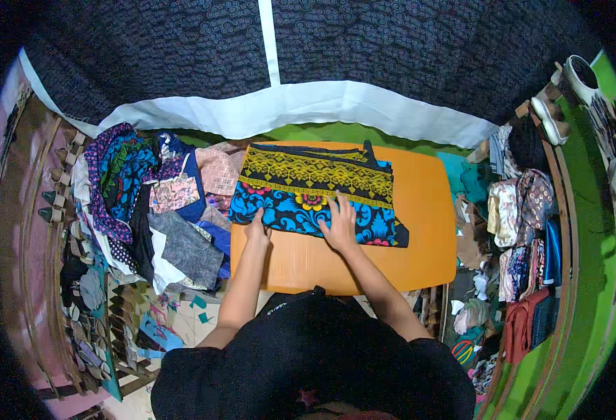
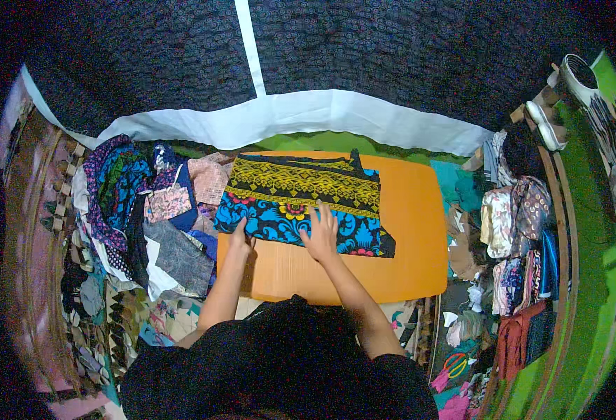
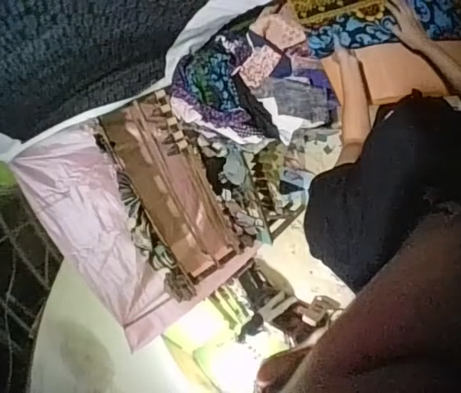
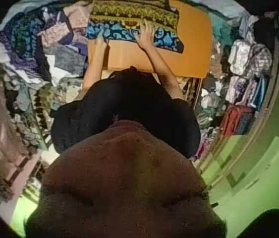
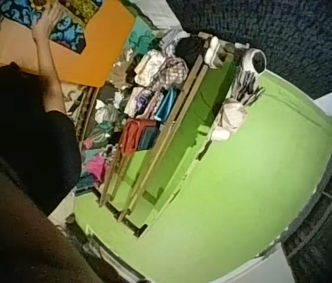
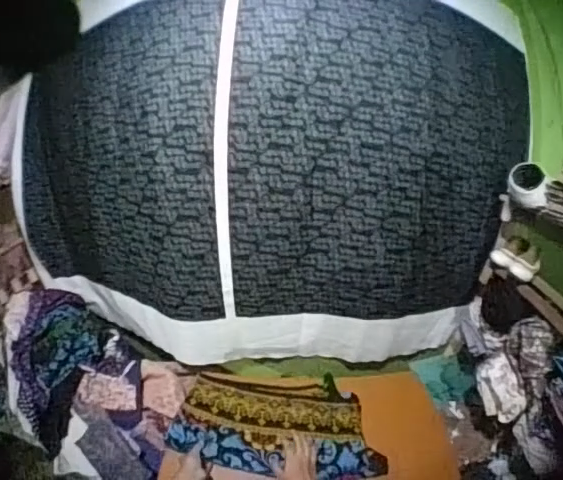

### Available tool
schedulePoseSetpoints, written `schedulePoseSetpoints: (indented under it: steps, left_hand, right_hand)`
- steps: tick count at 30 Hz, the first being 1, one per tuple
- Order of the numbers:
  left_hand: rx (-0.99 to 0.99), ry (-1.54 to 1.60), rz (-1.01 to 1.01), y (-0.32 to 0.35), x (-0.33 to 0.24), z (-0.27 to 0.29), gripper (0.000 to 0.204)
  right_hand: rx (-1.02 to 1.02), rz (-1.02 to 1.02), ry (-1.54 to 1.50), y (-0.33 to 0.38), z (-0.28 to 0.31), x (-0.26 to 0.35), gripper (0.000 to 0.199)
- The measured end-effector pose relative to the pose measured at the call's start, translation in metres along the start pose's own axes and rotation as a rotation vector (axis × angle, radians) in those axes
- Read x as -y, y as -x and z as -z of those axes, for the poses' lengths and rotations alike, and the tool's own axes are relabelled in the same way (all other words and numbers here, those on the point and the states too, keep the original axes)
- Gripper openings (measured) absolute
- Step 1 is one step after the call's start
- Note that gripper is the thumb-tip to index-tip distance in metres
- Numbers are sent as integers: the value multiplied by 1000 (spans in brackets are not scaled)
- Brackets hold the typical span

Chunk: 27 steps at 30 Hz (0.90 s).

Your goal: Folding various pieces of patterned fabric on a table and placing them on a shelf.

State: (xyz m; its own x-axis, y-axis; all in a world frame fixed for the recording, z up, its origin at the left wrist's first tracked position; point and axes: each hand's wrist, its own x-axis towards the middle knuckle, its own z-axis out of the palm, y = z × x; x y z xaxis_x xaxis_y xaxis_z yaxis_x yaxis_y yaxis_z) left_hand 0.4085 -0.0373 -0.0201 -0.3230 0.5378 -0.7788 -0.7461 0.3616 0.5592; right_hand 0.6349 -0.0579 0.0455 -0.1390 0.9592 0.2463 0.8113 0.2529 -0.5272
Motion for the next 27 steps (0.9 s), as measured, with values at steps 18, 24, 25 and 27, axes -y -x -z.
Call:
schedulePoseSetpoints:
  steps: [18,24,25,27]
  left_hand:
    - [1356,-1078,-1235,135,51,-116,40]
    - [948,-1335,-1343,112,87,-87,32]
    - [881,-1273,-1329,100,88,-83,34]
    - [828,-1214,-1311,97,87,-83,36]
  right_hand:
    - [-64,-788,-1746,31,72,-64,69]
    - [-46,-879,-1795,67,85,-119,69]
    - [-28,-888,-1845,67,85,-122,64]
    - [-7,-907,-1700,65,86,-138,56]
